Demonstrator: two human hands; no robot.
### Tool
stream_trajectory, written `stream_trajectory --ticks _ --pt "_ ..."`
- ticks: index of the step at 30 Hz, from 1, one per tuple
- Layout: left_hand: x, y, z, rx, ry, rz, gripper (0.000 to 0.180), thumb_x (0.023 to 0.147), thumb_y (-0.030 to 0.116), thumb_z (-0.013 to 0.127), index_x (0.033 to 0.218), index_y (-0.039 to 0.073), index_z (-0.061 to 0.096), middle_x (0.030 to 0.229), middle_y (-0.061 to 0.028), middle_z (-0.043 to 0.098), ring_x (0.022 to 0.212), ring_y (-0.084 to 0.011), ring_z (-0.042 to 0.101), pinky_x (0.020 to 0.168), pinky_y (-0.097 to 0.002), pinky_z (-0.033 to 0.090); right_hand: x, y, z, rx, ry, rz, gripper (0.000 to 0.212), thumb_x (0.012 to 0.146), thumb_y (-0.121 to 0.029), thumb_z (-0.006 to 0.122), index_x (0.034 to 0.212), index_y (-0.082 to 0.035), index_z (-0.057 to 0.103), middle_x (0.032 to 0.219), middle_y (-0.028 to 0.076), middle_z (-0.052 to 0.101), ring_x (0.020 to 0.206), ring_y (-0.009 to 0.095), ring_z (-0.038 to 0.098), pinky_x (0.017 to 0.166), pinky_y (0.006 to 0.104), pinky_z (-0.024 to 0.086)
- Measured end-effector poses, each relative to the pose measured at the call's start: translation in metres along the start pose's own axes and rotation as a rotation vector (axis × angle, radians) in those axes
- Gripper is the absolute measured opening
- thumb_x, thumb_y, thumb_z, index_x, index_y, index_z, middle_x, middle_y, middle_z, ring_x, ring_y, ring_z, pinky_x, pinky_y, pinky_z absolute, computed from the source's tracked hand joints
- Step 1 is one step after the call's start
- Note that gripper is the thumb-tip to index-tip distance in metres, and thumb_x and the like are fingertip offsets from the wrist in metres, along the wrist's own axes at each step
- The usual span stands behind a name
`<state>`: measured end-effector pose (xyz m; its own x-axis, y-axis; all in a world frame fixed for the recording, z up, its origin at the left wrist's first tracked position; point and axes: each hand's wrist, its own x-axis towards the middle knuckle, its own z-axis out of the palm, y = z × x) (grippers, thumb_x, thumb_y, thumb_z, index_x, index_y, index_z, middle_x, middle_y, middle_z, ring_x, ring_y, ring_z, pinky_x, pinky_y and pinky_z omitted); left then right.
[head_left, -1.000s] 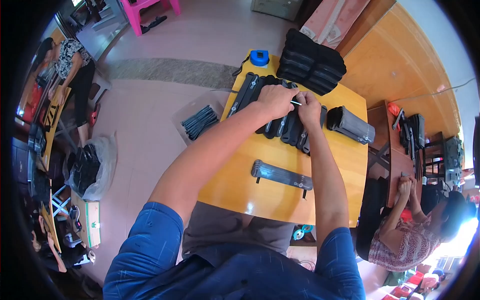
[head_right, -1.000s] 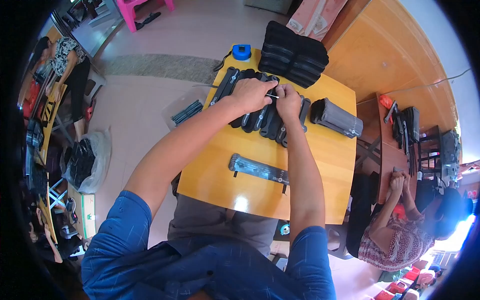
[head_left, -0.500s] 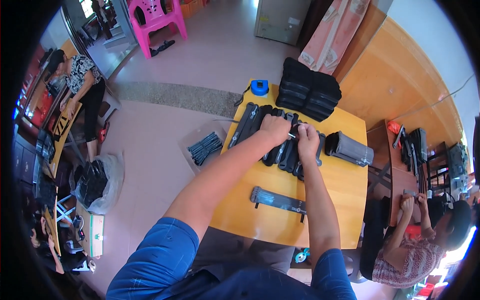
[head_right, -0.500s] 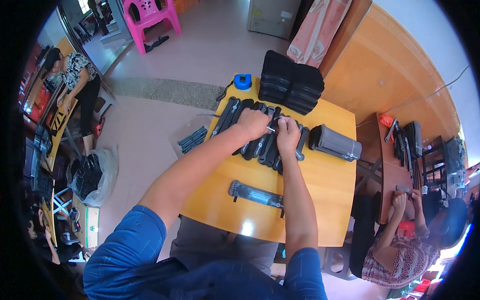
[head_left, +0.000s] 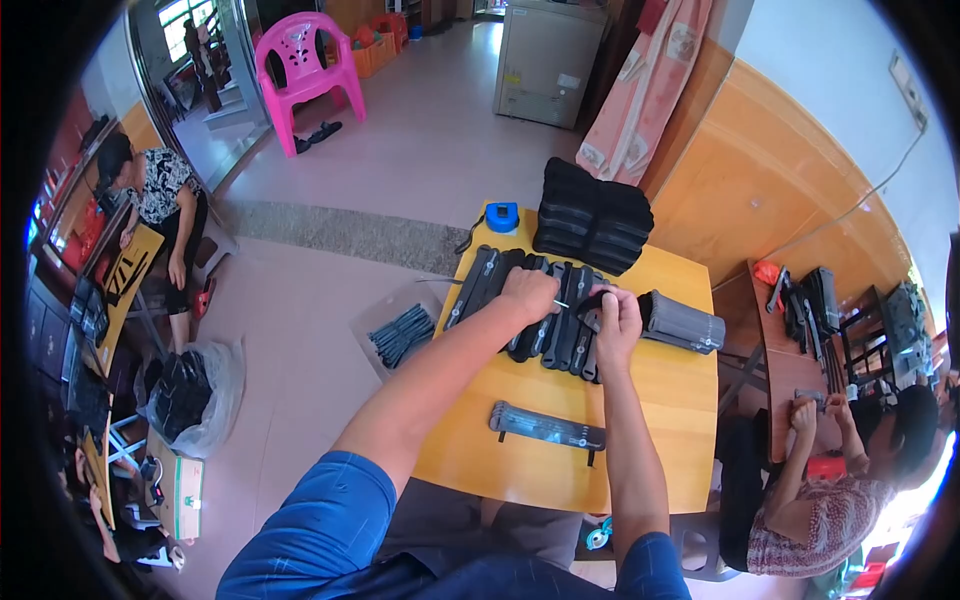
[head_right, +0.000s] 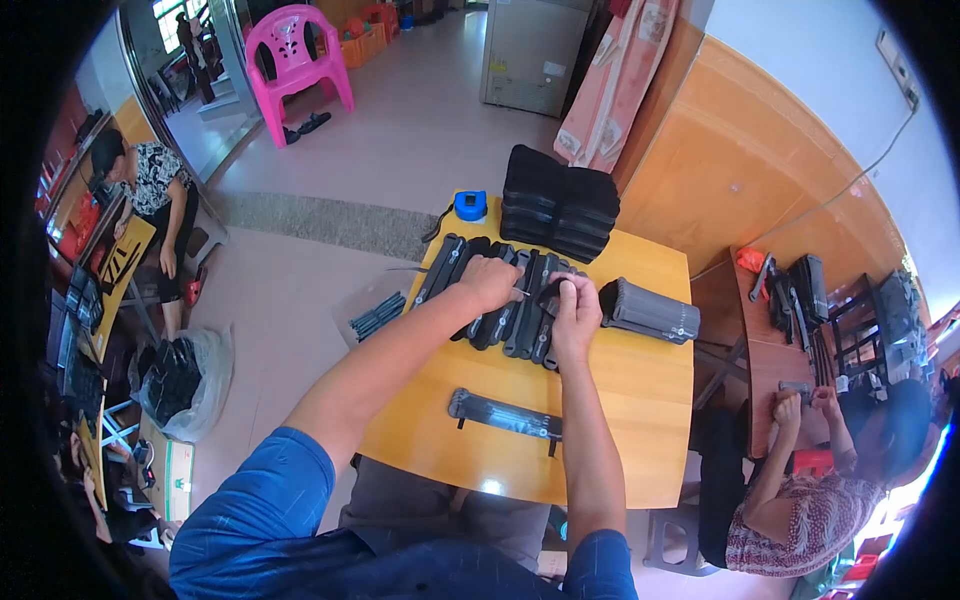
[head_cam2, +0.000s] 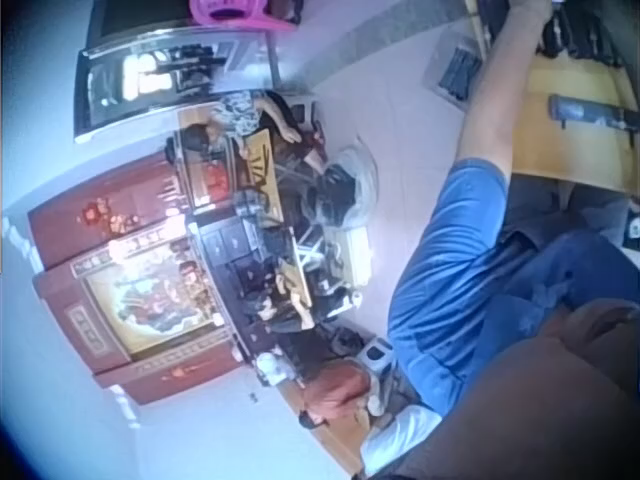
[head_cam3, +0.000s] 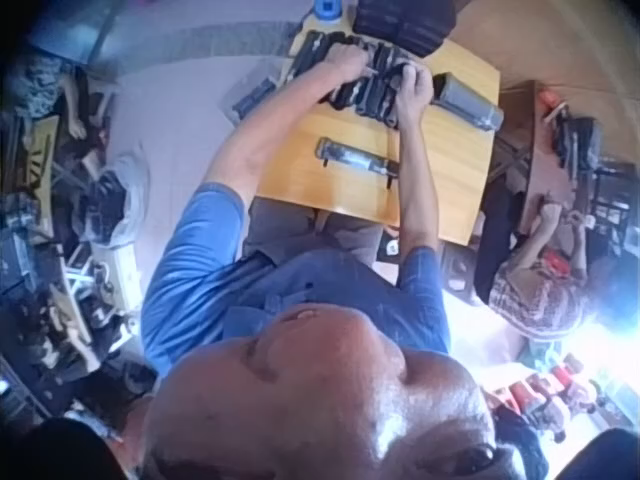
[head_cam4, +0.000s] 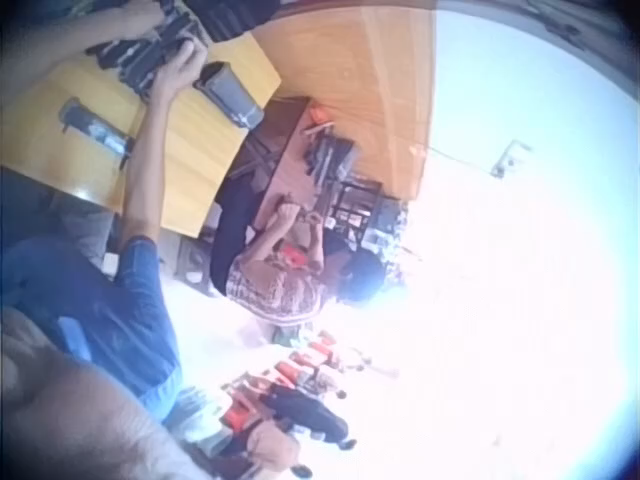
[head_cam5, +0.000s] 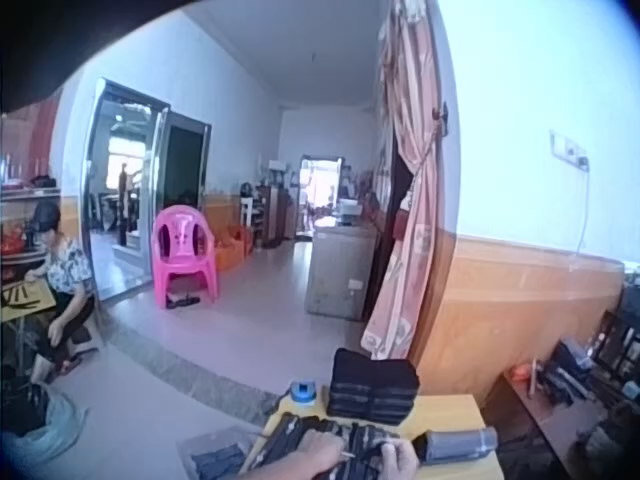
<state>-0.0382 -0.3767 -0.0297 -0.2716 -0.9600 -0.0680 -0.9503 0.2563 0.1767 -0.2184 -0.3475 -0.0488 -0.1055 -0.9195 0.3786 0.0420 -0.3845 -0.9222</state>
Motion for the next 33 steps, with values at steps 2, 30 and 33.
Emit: stream_trajectory --ticks 2,30,33 --pt "0.0 -0.002 0.0 0.001 0.002 -0.001 0.041 0.093 0.039 0.075 0.126 0.013 0.074 0.106 -0.0151 0.078 0.105 -0.0331 0.074 0.094 -0.0467 0.051 -0.007 -0.01 -0.005 -0.066 0.051 0.037 0.017 0.108 -0.015 0.056 0.102 -0.005 0.069 0.102 0.0 0.071 0.088 0.007 0.061 0.076 0.0235 0.052" --pt "-0.005 0.033 -0.012 -0.204 0.28 -0.017 0.037 0.087 0.035 0.078 0.114 0.01 0.075 0.098 -0.0164 0.077 0.095 -0.0365 0.074 0.082 -0.0479 0.058 -0.023 -0.061 -0.05 -0.142 0.07 -0.121 0.02 0.114 -0.022 0.047 0.119 -0.007 0.06 0.12 0.005 0.071 0.109 0.011 0.061 0.094 0.0286 0.048" --pt "0.0 0.077 -0.018 -0.478 0.212 -0.154 0.031 0.087 0.038 0.076 0.101 0.011 0.074 0.1 -0.016 0.077 0.1 -0.0369 0.074 0.087 -0.0493 0.058 -0.023 -0.063 -0.035 0.135 0.025 0.006 0.026 0.117 -0.026 0.039 0.118 -0.004 0.052 0.108 0.009 0.071 0.107 0.016 0.065 0.102 0.0313 0.048"
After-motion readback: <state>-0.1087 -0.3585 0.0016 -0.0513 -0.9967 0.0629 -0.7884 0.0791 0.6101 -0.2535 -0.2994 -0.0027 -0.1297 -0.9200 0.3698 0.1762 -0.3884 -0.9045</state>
